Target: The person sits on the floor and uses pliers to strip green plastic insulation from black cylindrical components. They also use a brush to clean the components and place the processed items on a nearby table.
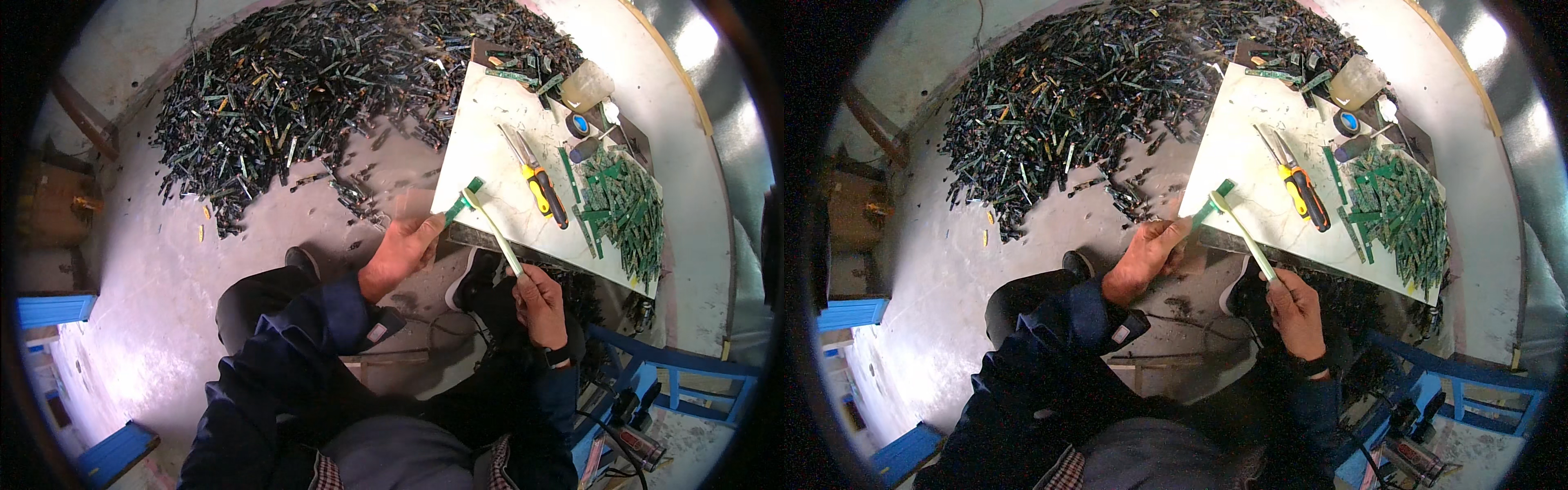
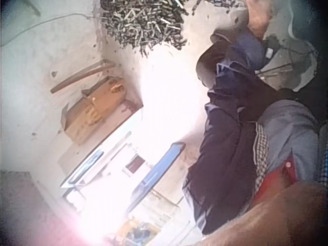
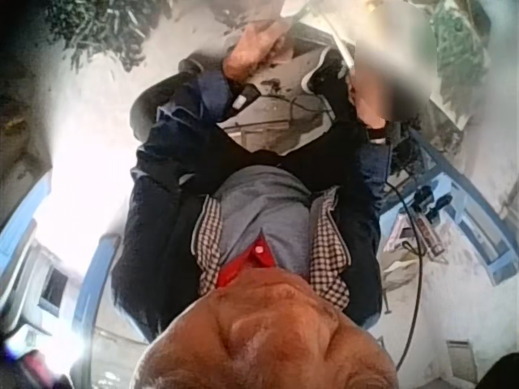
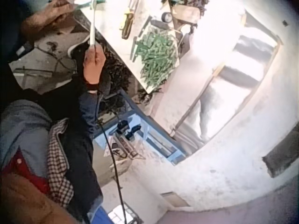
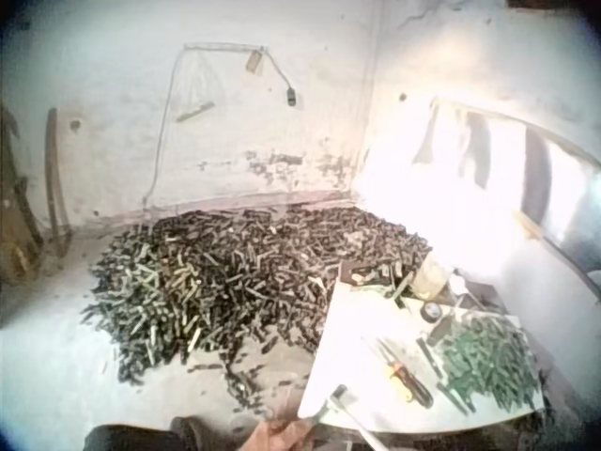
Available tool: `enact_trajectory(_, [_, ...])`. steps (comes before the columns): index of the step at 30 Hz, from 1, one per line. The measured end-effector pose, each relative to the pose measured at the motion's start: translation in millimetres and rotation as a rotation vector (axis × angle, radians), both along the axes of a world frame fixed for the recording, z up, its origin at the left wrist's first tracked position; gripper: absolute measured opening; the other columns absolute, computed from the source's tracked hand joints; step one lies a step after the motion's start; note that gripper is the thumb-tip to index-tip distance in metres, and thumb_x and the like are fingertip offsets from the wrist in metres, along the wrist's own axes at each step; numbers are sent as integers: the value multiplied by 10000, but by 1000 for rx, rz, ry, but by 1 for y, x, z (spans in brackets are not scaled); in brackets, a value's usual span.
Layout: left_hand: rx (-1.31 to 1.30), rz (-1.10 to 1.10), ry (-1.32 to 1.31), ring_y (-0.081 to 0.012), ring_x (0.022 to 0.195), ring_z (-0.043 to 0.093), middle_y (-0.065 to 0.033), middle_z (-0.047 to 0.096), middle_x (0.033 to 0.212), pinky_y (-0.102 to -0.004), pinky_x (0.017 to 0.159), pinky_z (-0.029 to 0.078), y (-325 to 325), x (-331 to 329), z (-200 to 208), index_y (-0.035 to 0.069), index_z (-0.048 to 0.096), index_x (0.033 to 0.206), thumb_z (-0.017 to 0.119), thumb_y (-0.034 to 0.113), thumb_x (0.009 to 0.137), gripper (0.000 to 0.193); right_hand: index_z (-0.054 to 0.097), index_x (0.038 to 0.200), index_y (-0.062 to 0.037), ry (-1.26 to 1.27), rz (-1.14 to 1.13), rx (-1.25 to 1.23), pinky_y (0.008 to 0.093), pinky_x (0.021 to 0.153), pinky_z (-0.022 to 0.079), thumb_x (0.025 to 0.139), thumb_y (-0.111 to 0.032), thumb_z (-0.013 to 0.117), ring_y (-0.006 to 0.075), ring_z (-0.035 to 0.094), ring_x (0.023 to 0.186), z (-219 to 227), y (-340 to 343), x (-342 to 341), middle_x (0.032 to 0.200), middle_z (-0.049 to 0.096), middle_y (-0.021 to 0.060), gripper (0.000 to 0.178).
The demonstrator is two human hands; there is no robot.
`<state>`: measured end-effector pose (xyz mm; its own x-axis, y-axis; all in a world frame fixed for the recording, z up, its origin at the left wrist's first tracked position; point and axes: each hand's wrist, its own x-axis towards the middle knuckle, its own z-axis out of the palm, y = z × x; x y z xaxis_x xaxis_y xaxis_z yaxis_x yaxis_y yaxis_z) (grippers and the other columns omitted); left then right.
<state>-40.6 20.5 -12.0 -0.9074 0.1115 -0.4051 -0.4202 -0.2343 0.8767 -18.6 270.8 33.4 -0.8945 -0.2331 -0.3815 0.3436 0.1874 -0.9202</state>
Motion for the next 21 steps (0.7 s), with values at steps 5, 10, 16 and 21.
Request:
enact_trajectory(5, [-30, -37, -60, -84, 488, 391, 17, 430, 557, -260, 457, 308, -2, -1, 7, 46, 546, 713, 506, 429, 939, 447, 597, 1160, -71, 80, -40, -6, 197, 408, 216, 962, -283, 522, 10, 298, 454, -14, -6, 1, 608, 428, -63, 299])
enact_trajectory(10, [3, -47, 74, -79, 486, 389, 12, 444, 565, -259, 452, 303, 3, 2, 6, 46, 531, 708, 452, 405, 973, 453, 618, 1144, -49, 66, 12, 76, 196, 425, 233, 963, -288, 525, 13, 327, 483, -5, -8, -3, 611, 438, -63, 315])
enact_trajectory(16, [-27, -21, 114, -80, 490, 398, 5, 462, 578, -262, 452, 318, 5, 0, 6, 40, 524, 700, 434, 422, 980, 482, 659, 1018, -7, 230, 61, 137, 201, 516, 278, 958, -279, 541, 20, 351, 577, -14, -13, 3, 636, 434, -70, 302])
enact_trajectory(21, [-32, -2, 129, -86, 491, 420, -3, 470, 581, -260, 452, 332, 5, 2, 11, 35, 520, 700, 439, 428, 978, 488, 631, 1001, 44, 318, -22, 254, 227, 534, 324, 963, -270, 533, 46, 394, 642, -5, -10, -9, 689, 497, -24, 331])
